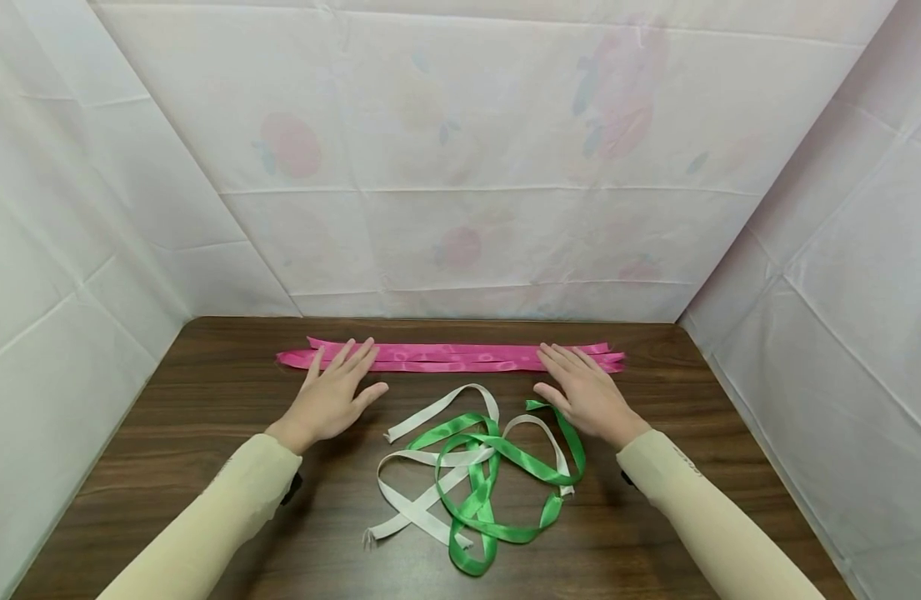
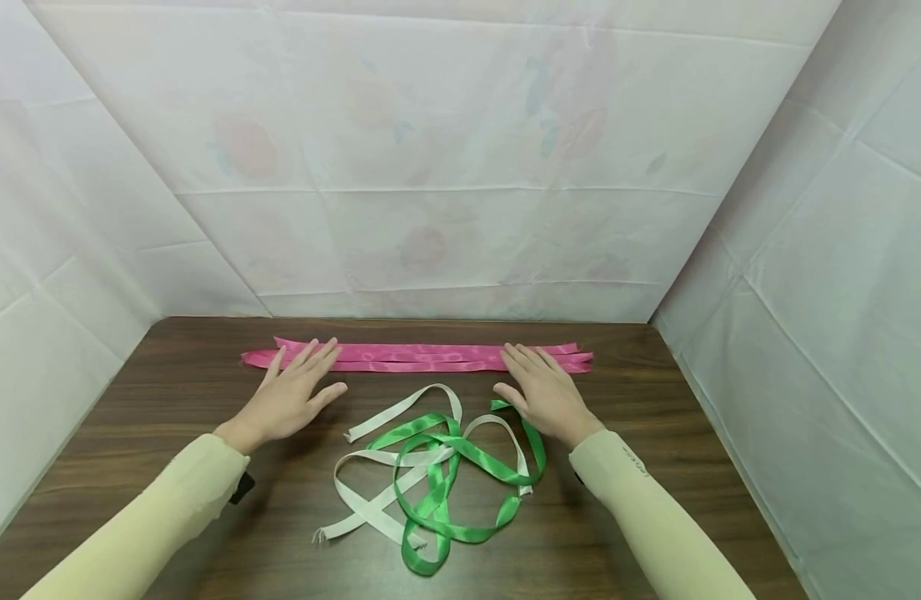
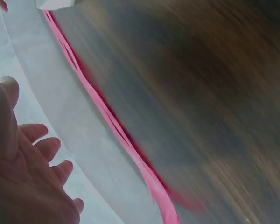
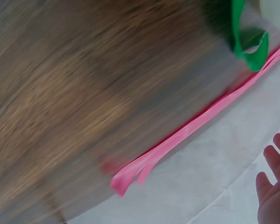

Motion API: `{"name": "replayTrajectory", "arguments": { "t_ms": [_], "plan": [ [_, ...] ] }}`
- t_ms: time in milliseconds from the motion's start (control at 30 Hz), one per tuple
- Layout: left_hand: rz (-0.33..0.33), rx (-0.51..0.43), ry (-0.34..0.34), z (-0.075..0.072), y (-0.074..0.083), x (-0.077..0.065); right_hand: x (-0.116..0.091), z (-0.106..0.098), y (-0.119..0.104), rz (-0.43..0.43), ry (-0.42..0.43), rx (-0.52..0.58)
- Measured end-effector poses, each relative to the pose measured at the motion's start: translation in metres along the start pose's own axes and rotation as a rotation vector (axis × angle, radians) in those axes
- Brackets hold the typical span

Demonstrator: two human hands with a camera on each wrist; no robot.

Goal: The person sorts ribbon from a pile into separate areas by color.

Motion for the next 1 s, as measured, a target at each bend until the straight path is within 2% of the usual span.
{"name": "replayTrajectory", "arguments": {
  "t_ms": [267, 500, 733, 1000],
  "plan": [
    [0.019, 0.008, 0.023, 0.004, 0.019, 0.002, 0.001, 0.000, -0.014, -0.002, 0.028, 0.041],
    [0.045, -0.047, 0.024, 0.013, 0.038, 0.005, 0.006, 0.005, -0.025, 0.008, 0.025, 0.079],
    [0.063, -0.065, 0.006, 0.024, 0.054, 0.013, 0.013, 0.009, -0.037, 0.004, 0.008, 0.087],
    [0.090, -0.051, 0.021, 0.030, 0.069, 0.022, 0.022, 0.012, -0.046, 0.013, 0.010, 0.097]
  ]
}}
Point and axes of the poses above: each hand's wrist, its own x-axis towards the middle knuckle, its own z-axis out of the palm, y = z × x, the point moved 9 cm from there along x, towards the middle knuckle, and after that the axes turned 7 degrees about -y, right-handed, at the moved point
